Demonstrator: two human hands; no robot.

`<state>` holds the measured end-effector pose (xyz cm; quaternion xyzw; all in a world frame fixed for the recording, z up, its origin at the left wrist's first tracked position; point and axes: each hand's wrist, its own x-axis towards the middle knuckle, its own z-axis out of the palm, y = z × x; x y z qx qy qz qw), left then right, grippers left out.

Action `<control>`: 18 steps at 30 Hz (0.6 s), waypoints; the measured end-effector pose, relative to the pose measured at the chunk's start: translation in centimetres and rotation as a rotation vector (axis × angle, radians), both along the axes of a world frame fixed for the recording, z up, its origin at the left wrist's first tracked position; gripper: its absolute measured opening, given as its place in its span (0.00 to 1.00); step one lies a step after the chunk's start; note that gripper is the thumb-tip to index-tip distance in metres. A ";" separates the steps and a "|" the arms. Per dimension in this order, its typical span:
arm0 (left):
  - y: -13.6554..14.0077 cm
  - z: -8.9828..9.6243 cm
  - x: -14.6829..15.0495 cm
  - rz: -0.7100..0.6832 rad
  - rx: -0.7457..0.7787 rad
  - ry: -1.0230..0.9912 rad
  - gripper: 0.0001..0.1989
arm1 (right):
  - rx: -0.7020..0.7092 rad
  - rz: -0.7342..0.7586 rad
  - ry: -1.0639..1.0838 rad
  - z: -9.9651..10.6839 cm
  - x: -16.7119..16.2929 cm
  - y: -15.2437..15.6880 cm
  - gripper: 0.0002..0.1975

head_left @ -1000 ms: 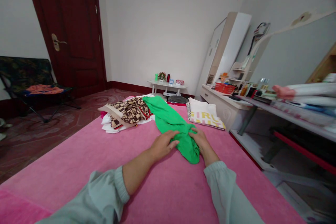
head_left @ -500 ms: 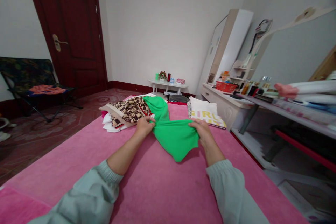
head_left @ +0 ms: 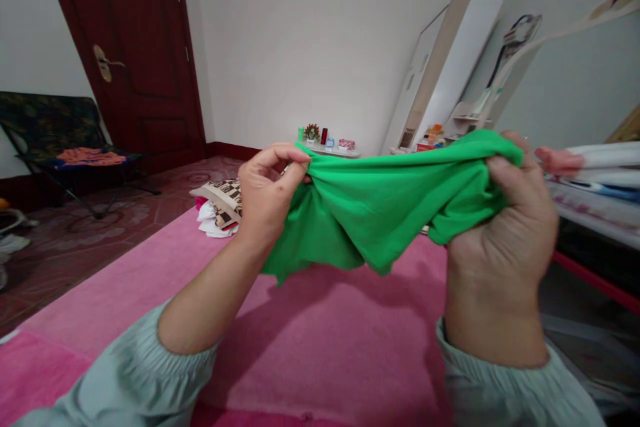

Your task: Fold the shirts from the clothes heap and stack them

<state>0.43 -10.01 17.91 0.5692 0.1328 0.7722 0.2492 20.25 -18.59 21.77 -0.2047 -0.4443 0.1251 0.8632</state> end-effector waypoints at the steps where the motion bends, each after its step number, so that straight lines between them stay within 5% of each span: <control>1: -0.2 0.3 0.0 -0.025 -0.024 -0.006 0.01 | -0.005 0.030 -0.019 0.6 -0.1 -0.8 0.11; 3: 0.4 -0.1 0.1 -0.071 -0.103 -0.004 0.04 | -0.037 0.050 -0.020 1.0 -0.2 -1.2 0.10; 6: 3.8 -3.2 0.1 -0.086 -0.277 0.098 0.10 | -0.195 0.005 0.035 -0.7 0.8 1.5 0.17; 10: 9.5 -9.6 -1.0 0.026 -0.663 0.576 0.20 | -0.730 -0.038 0.106 -6.3 3.6 7.7 0.30; 12: 11.4 -12.1 -2.0 0.068 -0.708 0.653 0.20 | -0.890 -0.110 -0.025 -8.9 4.6 10.0 0.26; 14: 12.5 -13.6 -2.8 0.085 -0.704 0.677 0.18 | -0.899 -0.088 -0.247 -10.4 4.5 10.8 0.21; 18: 13.2 -14.5 -3.6 0.076 -0.687 0.708 0.18 | -0.824 0.260 -0.820 -10.4 0.5 9.0 0.17</control>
